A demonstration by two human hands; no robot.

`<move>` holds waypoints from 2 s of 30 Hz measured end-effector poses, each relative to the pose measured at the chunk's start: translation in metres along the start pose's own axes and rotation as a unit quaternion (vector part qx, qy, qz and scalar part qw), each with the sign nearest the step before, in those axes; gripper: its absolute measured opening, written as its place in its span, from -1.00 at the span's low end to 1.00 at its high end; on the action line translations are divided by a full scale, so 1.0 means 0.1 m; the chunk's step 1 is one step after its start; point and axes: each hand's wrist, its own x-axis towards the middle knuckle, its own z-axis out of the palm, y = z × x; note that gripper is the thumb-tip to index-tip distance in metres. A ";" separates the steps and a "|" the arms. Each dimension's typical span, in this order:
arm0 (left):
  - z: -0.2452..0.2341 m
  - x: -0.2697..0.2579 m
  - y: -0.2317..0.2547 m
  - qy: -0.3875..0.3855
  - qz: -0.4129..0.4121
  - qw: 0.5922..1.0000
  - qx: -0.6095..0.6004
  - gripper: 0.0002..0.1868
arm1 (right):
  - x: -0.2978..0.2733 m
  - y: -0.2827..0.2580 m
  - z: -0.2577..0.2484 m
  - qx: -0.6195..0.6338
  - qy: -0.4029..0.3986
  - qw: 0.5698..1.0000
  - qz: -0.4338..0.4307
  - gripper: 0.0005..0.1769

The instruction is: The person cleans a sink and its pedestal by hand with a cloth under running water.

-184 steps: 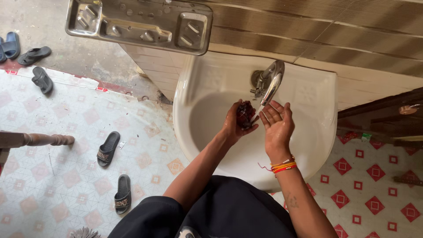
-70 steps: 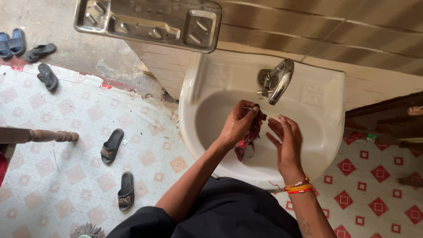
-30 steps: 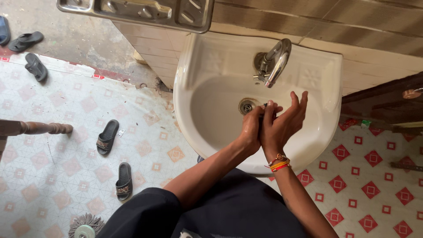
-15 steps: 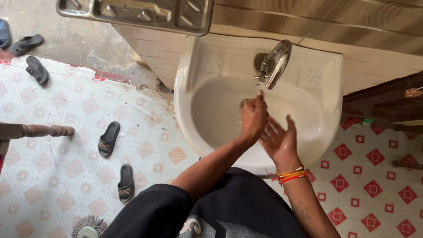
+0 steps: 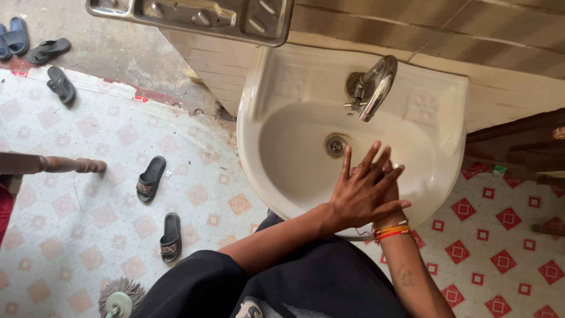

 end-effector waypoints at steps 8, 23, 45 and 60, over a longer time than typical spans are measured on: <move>-0.25 0.11 -0.51 0.023 -0.204 0.975 -0.087 -0.68 | 0.25 0.29 -0.10 0.795 -0.062 -0.113 0.592 -0.44; -0.25 -0.51 -1.50 0.076 -0.207 0.974 0.053 -0.74 | 0.07 0.39 0.11 0.863 0.017 -0.222 0.454 -0.62; -0.41 -0.51 -1.48 0.024 -0.193 0.980 0.049 -0.79 | 1.38 0.74 0.52 0.631 0.132 0.708 0.288 -0.80; -0.41 -0.54 -1.45 0.111 -0.196 0.972 0.064 -0.85 | 1.40 0.39 0.78 0.597 0.189 0.710 0.323 -0.78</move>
